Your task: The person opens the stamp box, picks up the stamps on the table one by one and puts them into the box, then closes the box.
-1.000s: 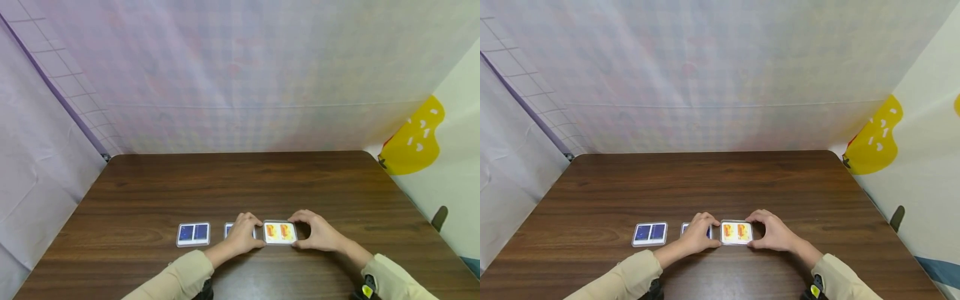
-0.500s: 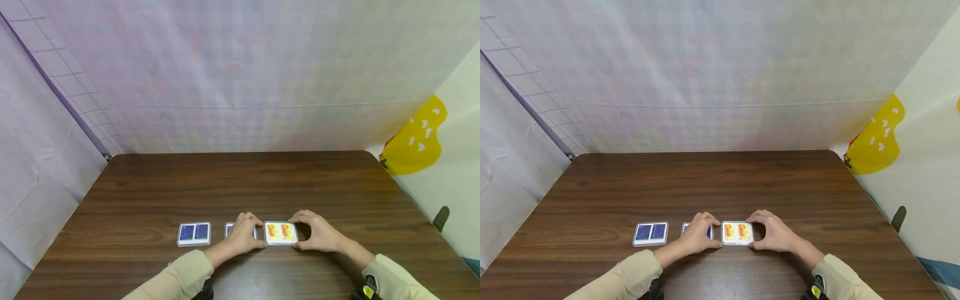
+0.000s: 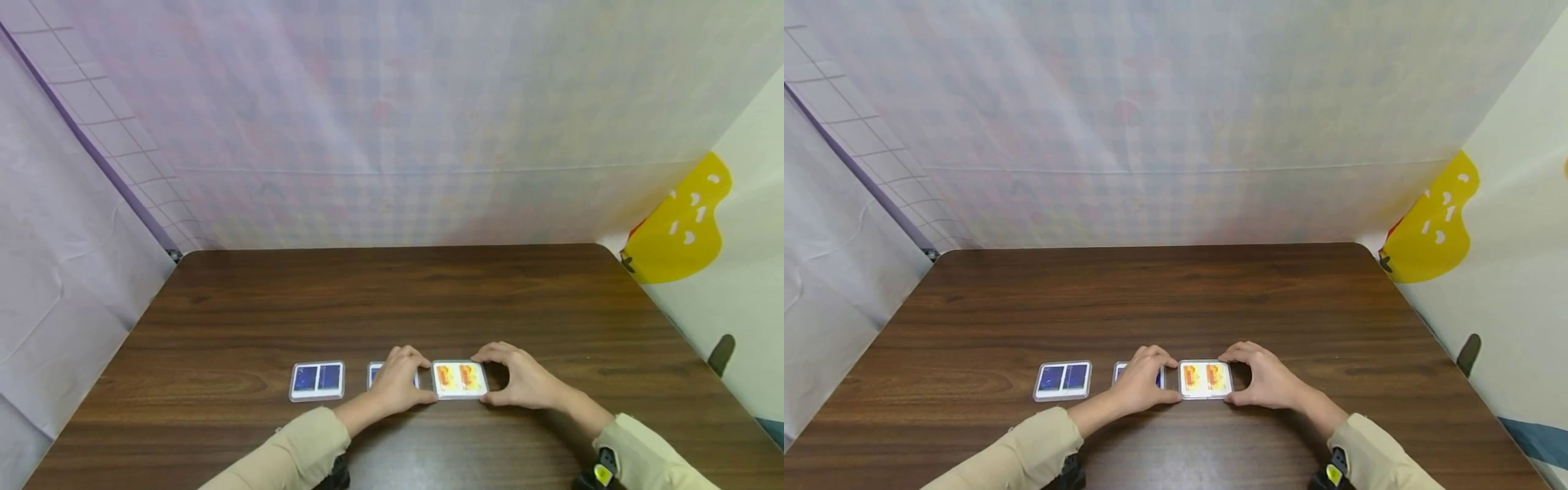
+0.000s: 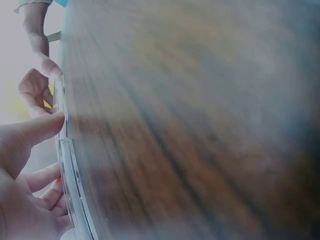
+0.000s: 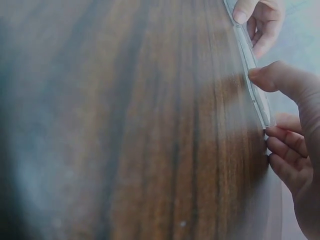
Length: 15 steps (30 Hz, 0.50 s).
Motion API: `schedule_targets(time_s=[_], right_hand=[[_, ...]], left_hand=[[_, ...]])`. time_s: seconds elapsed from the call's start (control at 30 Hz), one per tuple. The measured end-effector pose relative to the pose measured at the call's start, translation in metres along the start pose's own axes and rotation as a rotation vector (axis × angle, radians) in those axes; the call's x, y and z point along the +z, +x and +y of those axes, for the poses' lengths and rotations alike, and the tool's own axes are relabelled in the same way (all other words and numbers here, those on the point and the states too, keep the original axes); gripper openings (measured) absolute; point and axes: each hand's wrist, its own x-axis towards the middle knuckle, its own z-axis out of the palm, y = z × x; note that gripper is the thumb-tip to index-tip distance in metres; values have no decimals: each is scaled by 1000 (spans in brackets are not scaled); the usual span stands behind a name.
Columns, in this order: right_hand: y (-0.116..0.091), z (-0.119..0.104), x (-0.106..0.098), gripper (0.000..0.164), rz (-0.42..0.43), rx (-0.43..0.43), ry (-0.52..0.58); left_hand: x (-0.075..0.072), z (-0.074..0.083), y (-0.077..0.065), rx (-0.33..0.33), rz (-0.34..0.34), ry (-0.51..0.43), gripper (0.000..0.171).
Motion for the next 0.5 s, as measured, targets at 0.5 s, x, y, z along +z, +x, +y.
schedule_targets(time_s=[0.5], right_hand=[[1, 1, 1, 52, -31, 8, -19]], left_hand=[[-2, 0, 0, 31, -20, 24, 51]])
